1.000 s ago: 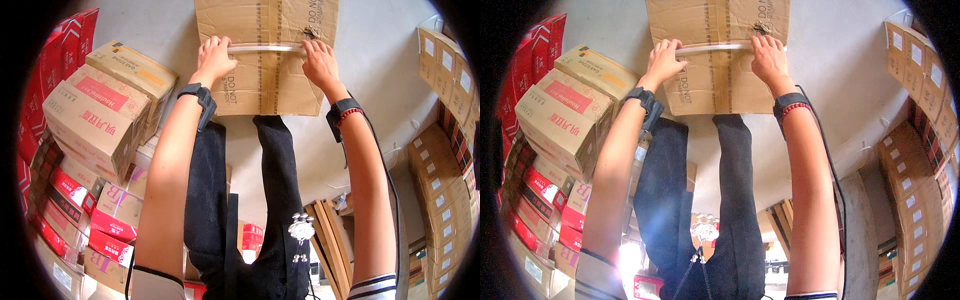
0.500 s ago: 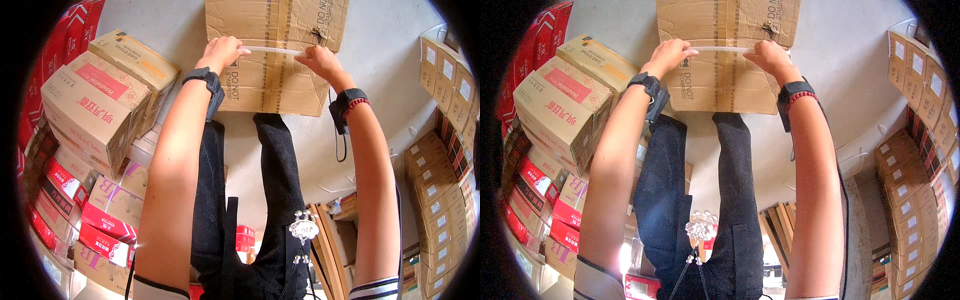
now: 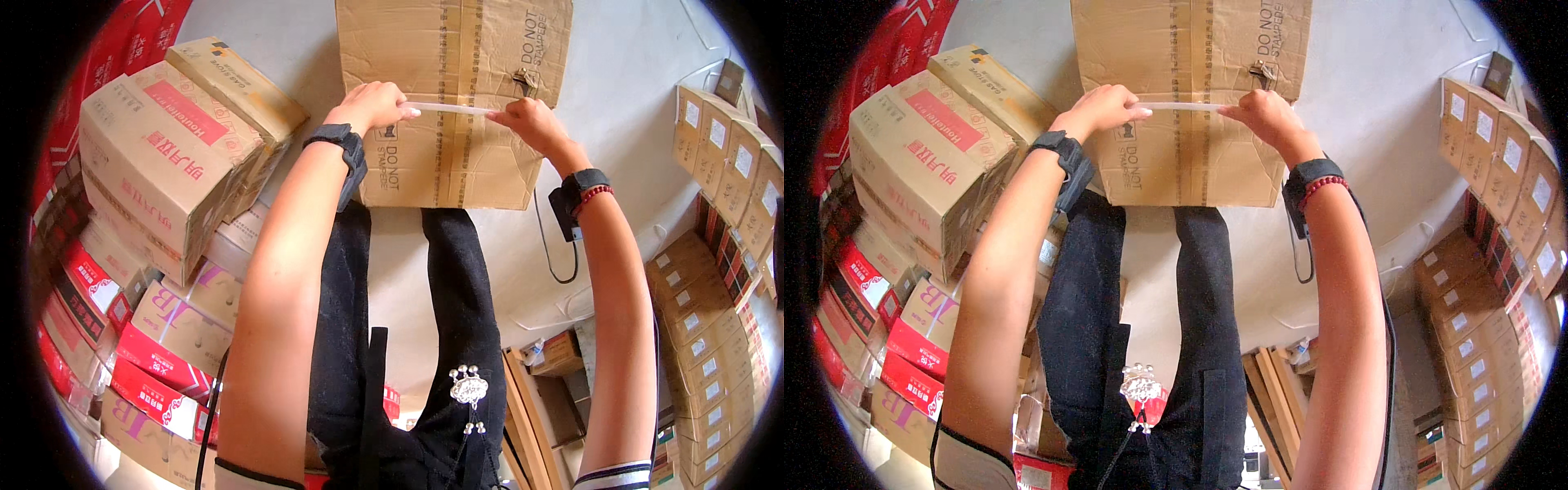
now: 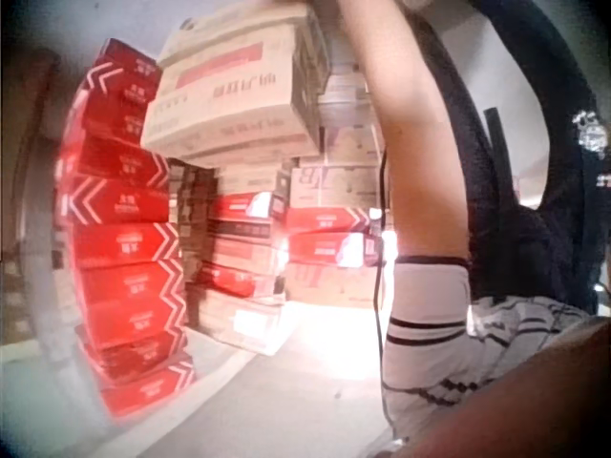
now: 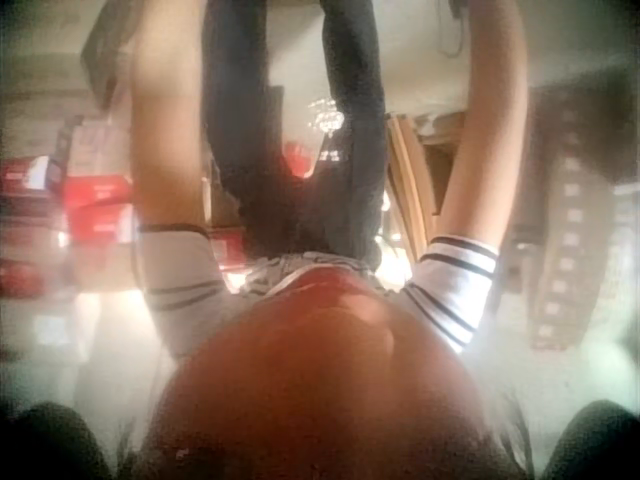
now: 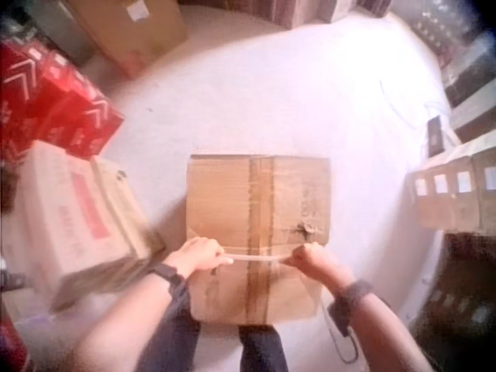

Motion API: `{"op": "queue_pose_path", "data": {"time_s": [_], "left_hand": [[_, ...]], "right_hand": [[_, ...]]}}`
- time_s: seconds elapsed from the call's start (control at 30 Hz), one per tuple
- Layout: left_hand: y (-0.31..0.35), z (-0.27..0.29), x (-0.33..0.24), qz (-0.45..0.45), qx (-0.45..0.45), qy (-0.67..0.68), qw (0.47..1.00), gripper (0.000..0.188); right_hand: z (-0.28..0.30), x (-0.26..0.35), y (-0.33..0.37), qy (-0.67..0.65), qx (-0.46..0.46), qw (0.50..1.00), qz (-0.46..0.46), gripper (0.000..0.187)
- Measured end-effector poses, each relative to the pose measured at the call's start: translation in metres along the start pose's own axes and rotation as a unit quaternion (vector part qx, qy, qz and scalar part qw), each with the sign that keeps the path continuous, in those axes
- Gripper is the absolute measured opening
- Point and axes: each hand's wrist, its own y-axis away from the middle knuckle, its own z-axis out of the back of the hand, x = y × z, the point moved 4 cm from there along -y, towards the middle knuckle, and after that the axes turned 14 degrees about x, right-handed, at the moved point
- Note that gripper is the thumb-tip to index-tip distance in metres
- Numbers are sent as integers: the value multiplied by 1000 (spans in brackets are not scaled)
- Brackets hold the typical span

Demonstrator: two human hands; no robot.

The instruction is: The person wipes down several cardboard boxes using a cloth, then lifts and moves the boxes onto a stack.

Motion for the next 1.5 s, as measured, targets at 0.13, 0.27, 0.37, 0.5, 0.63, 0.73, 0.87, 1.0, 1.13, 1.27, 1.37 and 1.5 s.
{"op": "queue_pose_path", "data": {"time_s": [0.13, 0.27, 0.37, 0.5, 0.63, 0.73, 0.87, 1.0, 1.13, 1.27, 1.37, 1.5], "left_hand": [[33, 4, -2, -4, -17, 7, 1000, 39], [72, 8, 5, -5, -17, 17, 1000, 34], [99, -6, 15, -10, -29, -5, 1000, 31], [147, -12, 17, -21, -57, -15, 998, 26], [198, -17, 16, -53, -82, -17, 995, 22], [244, -17, 14, -70, -95, -16, 993, 23], [306, -7, 1, -106, -129, 22, 986, 24], [375, 6, -15, -139, -177, 63, 972, 27], [424, 23, -19, -134, -193, 98, 967, 31], [530, 37, -17, -150, -210, 131, 957, 26], [592, 24, 1, -144, -236, 125, 953, 23], [670, -4, 42, -142, -282, 113, 942, 21]], "right_hand": [[10, 27, 18, 6, 7, 1000, 3, 53], [16, 62, 29, 25, 9, 1000, 12, 53], [1, 83, 40, 32, 34, 999, 4, 52], [-1, 121, 66, 50, 78, 995, -27, 51], [-2, 157, 104, 43, 44, 998, 22, 51], [6, 194, 135, 13, 64, 998, 11, 51], [34, 242, 181, 49, 71, 996, -3, 52], [65, 295, 230, 52, 34, 998, 1, 50], [80, 329, 253, -30, 9, 999, -14, 47], [110, 414, 311, -32, 4, 998, -53, 42], [93, 468, 335, -74, -15, 996, -57, 41], [58, 542, 362, -63, -21, 997, -32, 41]]}}
